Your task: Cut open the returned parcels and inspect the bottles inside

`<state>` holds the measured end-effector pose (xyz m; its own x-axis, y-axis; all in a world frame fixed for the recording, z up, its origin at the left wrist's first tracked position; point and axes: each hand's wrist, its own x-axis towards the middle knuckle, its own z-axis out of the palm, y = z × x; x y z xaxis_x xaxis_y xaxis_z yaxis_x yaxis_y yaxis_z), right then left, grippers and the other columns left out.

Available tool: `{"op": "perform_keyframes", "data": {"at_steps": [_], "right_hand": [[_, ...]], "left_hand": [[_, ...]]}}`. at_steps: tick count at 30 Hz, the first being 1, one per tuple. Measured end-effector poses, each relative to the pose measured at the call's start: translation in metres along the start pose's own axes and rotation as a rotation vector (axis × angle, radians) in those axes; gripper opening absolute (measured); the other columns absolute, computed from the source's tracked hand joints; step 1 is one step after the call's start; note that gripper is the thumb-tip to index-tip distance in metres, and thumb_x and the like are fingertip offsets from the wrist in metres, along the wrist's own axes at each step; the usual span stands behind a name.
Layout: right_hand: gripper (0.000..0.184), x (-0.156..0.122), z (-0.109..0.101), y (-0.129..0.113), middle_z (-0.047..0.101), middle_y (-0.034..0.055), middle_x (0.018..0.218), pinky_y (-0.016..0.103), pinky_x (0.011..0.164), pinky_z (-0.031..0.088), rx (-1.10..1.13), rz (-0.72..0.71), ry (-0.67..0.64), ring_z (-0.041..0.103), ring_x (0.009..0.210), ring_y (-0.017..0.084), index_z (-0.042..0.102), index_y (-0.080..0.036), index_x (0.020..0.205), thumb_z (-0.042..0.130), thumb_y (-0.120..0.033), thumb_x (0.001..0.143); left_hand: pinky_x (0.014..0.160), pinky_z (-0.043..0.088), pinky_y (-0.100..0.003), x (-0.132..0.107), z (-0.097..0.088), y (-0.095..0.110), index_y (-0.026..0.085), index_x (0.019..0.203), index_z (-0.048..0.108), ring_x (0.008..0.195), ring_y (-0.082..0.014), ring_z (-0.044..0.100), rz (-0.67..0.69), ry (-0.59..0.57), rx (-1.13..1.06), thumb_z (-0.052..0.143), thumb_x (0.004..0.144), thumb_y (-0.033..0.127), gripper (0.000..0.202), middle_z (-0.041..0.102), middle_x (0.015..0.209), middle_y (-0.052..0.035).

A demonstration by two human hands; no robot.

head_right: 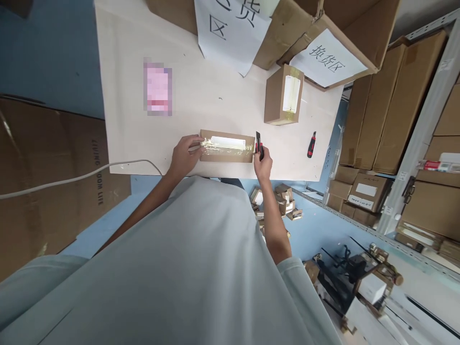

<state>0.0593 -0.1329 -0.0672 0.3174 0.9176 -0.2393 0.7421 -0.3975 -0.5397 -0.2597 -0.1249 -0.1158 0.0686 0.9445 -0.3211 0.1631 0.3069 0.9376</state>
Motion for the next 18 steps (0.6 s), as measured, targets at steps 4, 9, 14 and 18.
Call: {"op": "perform_keyframes", "data": {"at_steps": [4,9,14,18], "right_hand": [[0.047,-0.007,-0.011,-0.030,0.081,0.0083,0.109,0.036,0.089,0.057,-0.139,-0.096,-0.097,0.074,0.089,0.026,0.065,-0.019,0.148,0.043,-0.037,0.110],[0.053,-0.016,-0.009,-0.080,0.083,0.0089,0.113,0.038,0.091,0.059,-0.287,-0.289,-0.360,0.078,0.095,0.030,0.061,-0.020,0.157,0.039,-0.035,0.111],[0.057,-0.022,-0.004,-0.125,0.079,0.0163,0.139,0.038,0.097,0.057,-0.581,-0.527,-0.566,0.076,0.116,0.033,0.058,-0.015,0.163,0.033,-0.034,0.116],[0.059,-0.023,-0.004,-0.151,0.077,0.0144,0.138,0.034,0.089,0.053,-0.809,-0.531,-0.658,0.075,0.113,0.031,0.052,-0.020,0.170,0.025,-0.042,0.124]], "left_hand": [[0.114,0.066,-0.045,0.004,0.001,-0.004,0.021,0.136,0.074,0.136,-0.0285,0.070,0.032,-0.036,-0.018,0.070,0.099,0.027,0.037,0.064,0.151,-0.0109],[0.110,0.069,-0.043,0.007,0.002,-0.011,0.024,0.132,0.075,0.132,-0.0268,0.073,0.067,-0.030,-0.045,0.073,0.097,0.026,0.035,0.067,0.145,-0.0095],[0.107,0.071,-0.042,0.010,0.003,-0.018,0.026,0.130,0.076,0.130,-0.0273,0.073,0.081,-0.028,-0.067,0.075,0.095,0.024,0.035,0.069,0.141,-0.0087],[0.107,0.071,-0.041,0.011,0.004,-0.020,0.027,0.130,0.077,0.130,-0.0270,0.073,0.090,-0.035,-0.087,0.076,0.094,0.023,0.036,0.068,0.140,-0.0083]]}}
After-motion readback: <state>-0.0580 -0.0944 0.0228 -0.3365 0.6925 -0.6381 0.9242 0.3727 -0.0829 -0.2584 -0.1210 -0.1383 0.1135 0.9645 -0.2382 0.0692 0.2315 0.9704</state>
